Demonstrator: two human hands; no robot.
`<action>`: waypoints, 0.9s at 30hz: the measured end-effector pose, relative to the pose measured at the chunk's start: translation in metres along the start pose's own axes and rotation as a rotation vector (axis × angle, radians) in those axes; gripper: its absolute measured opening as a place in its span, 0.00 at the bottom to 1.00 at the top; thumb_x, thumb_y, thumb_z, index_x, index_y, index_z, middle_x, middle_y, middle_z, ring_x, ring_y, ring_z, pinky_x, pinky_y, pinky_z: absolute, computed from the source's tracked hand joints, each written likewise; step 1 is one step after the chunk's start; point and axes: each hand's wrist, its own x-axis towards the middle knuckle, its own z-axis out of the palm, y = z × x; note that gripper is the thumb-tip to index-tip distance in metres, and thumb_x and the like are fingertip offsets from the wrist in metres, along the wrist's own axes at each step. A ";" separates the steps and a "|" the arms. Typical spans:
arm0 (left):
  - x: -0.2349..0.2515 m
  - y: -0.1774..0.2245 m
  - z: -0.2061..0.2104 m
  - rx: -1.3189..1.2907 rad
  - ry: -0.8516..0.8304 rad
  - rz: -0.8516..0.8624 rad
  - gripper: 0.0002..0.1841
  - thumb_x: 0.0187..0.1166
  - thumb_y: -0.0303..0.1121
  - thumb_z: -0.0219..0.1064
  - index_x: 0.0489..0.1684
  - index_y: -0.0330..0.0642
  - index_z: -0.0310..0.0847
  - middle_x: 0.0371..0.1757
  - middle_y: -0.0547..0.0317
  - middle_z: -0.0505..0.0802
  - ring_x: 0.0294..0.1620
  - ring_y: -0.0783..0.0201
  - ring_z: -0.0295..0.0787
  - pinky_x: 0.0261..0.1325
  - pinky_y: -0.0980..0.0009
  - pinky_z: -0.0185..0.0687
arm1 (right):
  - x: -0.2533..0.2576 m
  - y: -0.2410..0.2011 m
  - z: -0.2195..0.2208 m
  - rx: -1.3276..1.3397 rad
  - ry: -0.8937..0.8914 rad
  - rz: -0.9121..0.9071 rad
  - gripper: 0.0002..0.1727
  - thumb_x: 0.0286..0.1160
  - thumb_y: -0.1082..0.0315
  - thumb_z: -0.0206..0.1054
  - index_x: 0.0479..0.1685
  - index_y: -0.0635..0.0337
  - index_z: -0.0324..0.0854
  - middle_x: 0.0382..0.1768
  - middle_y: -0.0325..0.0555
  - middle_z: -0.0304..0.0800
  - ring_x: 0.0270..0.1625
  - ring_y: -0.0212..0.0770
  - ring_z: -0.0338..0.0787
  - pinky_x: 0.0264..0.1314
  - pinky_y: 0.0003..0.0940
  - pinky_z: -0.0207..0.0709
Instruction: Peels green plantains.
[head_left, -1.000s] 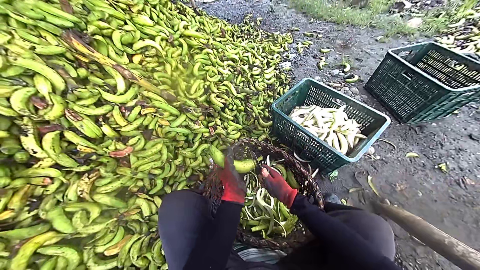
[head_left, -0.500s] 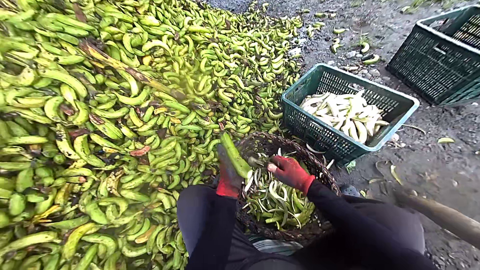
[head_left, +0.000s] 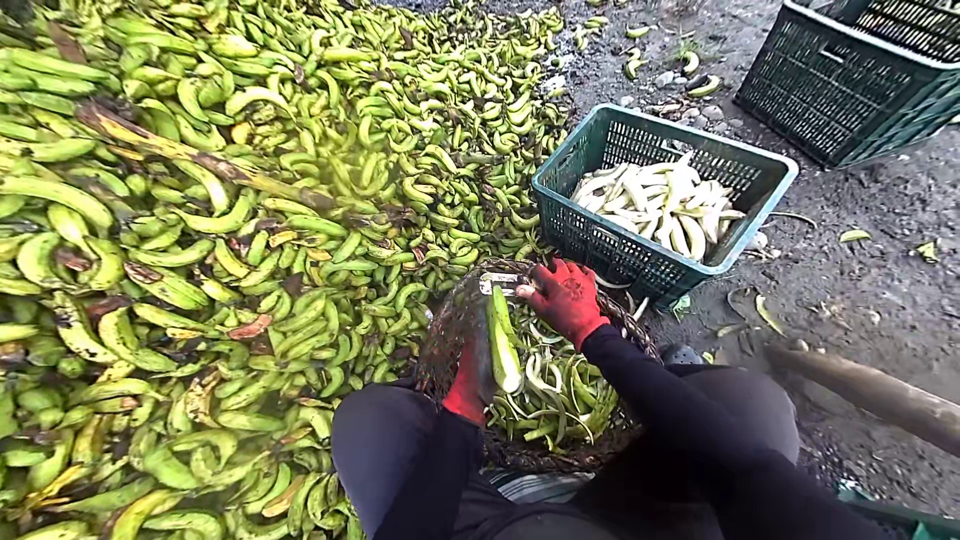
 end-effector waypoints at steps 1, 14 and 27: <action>-0.001 0.001 -0.007 0.080 -0.040 -0.001 0.26 0.96 0.47 0.39 0.67 0.37 0.77 0.44 0.51 0.90 0.40 0.64 0.88 0.44 0.66 0.89 | 0.001 0.002 -0.003 0.018 0.004 0.035 0.31 0.77 0.32 0.60 0.63 0.44 0.87 0.64 0.59 0.86 0.68 0.65 0.84 0.69 0.73 0.69; 0.042 0.022 -0.016 -0.133 0.173 0.328 0.36 0.88 0.67 0.32 0.84 0.59 0.67 0.65 0.59 0.87 0.59 0.67 0.86 0.59 0.62 0.85 | -0.027 -0.028 -0.019 0.130 -0.344 -0.224 0.33 0.80 0.31 0.53 0.60 0.46 0.88 0.58 0.55 0.90 0.65 0.58 0.86 0.72 0.67 0.69; 0.055 0.016 -0.019 -0.219 0.306 0.343 0.32 0.92 0.59 0.37 0.82 0.49 0.68 0.69 0.52 0.84 0.66 0.60 0.81 0.66 0.54 0.81 | -0.041 -0.040 -0.021 0.142 -0.312 -0.194 0.36 0.79 0.29 0.51 0.60 0.47 0.88 0.59 0.54 0.90 0.66 0.58 0.86 0.71 0.65 0.70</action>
